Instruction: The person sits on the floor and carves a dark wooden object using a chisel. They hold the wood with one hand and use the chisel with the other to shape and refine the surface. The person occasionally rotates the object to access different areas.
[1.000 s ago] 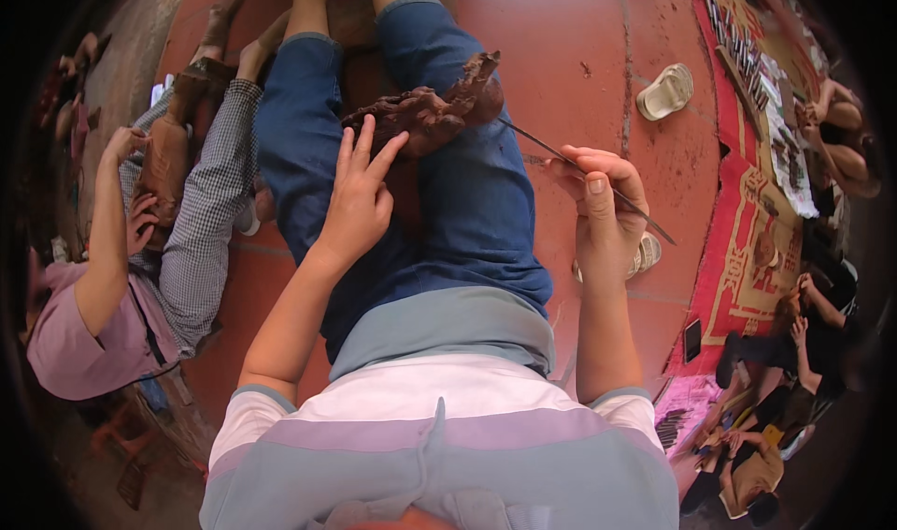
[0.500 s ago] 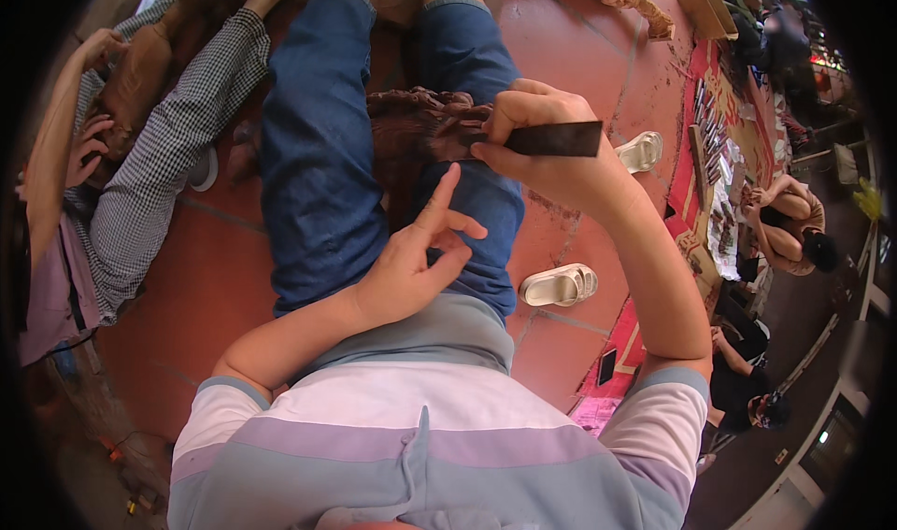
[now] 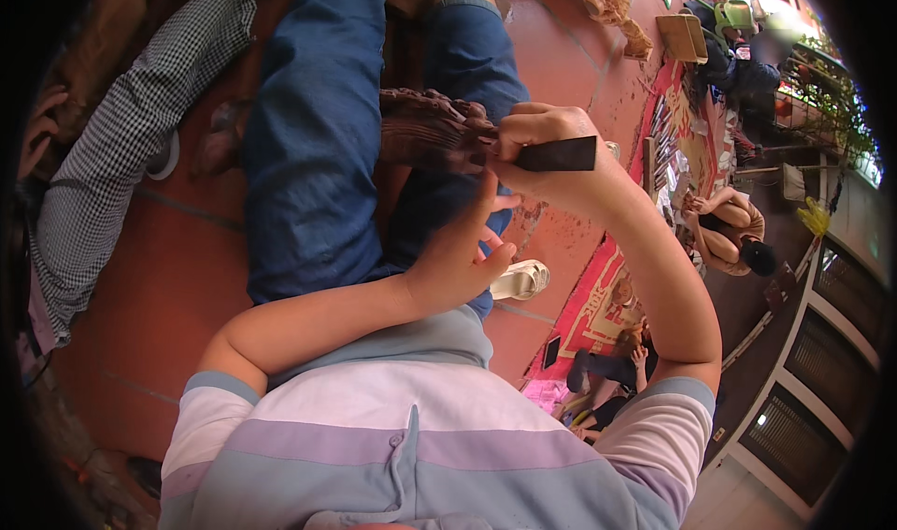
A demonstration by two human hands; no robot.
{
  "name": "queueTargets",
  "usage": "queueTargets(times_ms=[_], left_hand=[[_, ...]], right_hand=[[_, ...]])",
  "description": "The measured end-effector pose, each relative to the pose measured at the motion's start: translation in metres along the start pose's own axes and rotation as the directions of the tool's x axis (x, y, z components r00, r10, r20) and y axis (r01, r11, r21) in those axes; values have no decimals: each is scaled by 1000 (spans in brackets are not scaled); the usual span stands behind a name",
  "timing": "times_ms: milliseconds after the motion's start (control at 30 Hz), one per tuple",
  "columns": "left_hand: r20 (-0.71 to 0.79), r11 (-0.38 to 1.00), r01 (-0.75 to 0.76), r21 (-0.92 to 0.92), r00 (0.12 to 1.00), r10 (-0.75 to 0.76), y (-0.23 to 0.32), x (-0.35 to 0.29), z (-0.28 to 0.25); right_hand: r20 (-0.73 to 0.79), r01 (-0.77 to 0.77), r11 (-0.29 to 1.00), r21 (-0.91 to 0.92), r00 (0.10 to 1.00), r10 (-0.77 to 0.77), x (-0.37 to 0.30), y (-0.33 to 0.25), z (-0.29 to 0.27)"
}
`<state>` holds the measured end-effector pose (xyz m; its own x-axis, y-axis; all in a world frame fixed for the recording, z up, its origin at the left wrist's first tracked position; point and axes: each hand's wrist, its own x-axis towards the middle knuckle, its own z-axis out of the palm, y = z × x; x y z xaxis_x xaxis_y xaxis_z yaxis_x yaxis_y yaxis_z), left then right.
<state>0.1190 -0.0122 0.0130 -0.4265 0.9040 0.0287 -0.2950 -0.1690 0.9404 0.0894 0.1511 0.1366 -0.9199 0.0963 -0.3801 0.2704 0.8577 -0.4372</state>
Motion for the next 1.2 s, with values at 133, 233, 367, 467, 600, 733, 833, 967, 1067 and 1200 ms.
queueTargets(times_ms=[133, 233, 367, 467, 600, 733, 833, 967, 1067, 1200], left_hand=[[84, 1000, -19, 2, 996, 19, -1, 10, -10], [57, 1000, 5, 23, 998, -6, 4, 2, -7], [136, 998, -50, 40, 990, 44, -4, 8, -7], [98, 1000, -11, 29, 995, 8, -6, 7, -4], [118, 998, -60, 4, 991, 59, -25, 10, 0], [22, 998, -21, 62, 1000, 19, -16, 10, -8], [13, 988, 79, 134, 997, -81, -13, 1, -10], [-21, 917, 125, 379, 992, -127, -10, 9, -20], [-38, 811, 123, 572, 992, -124, -12, 24, -28], [6, 594, 55, 802, 995, -100, -8, 31, -36]], right_hand=[[-13, -57, 998, -6, 998, 57, -4, -6, -5], [-48, 63, 996, 55, 997, -60, -5, 2, 3], [-54, -8, 986, 165, 998, 17, -16, 11, -4], [-109, 108, 989, 98, 989, -98, -15, 10, 0], [-135, 119, 983, 140, 986, -100, -20, 15, 0], [-194, 169, 973, 156, 971, -137, -15, 15, 11], [-217, 223, 962, 160, 958, -186, -24, 31, 10], [-454, 60, 900, 432, 877, 159, -63, 17, -18], [-547, 170, 712, 681, 765, 339, -93, 34, -16], [-506, 264, 453, 852, 638, 580, -128, 50, 21]])
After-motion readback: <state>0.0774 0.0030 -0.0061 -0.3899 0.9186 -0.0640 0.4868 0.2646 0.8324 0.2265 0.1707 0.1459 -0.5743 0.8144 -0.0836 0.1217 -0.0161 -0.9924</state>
